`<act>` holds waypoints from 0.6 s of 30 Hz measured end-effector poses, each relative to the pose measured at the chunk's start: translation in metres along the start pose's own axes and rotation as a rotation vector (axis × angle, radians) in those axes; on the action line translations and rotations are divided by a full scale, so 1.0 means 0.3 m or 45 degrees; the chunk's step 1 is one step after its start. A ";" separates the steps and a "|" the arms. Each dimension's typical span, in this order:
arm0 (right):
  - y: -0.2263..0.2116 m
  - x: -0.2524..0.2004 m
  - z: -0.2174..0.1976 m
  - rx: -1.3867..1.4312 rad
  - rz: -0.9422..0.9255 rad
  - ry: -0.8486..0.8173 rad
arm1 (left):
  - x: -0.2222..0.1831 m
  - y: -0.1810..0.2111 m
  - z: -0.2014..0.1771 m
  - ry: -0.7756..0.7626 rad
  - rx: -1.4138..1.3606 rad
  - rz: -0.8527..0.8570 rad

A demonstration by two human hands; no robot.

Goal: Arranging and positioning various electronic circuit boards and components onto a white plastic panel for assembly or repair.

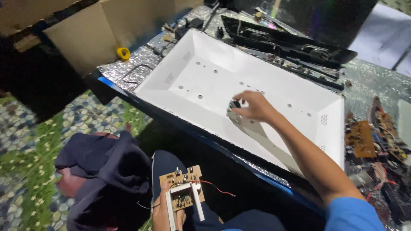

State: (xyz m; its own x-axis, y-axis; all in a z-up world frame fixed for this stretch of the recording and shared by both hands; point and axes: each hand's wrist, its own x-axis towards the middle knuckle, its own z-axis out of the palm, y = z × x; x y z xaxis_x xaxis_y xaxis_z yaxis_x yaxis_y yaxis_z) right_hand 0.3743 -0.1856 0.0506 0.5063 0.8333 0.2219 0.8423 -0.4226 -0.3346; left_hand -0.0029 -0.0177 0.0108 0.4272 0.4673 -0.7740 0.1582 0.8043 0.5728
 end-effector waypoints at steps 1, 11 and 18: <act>0.013 -0.046 -0.007 -0.009 0.013 0.004 | 0.008 -0.007 0.008 -0.013 0.008 -0.006; -0.055 -0.164 0.011 0.108 0.399 -0.176 | -0.047 -0.015 0.079 -0.158 0.158 -0.137; -0.063 -0.164 0.038 0.075 0.364 -0.118 | -0.048 -0.023 0.065 -0.183 0.162 -0.159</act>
State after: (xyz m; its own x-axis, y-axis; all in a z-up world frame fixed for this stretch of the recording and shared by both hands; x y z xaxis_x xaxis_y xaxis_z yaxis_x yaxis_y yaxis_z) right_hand 0.3314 -0.2145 0.0358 0.7001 0.7135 0.0272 0.6543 -0.6259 -0.4245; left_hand 0.0073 -0.0371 0.0233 0.5180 0.3028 -0.8000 0.3250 0.7955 0.5115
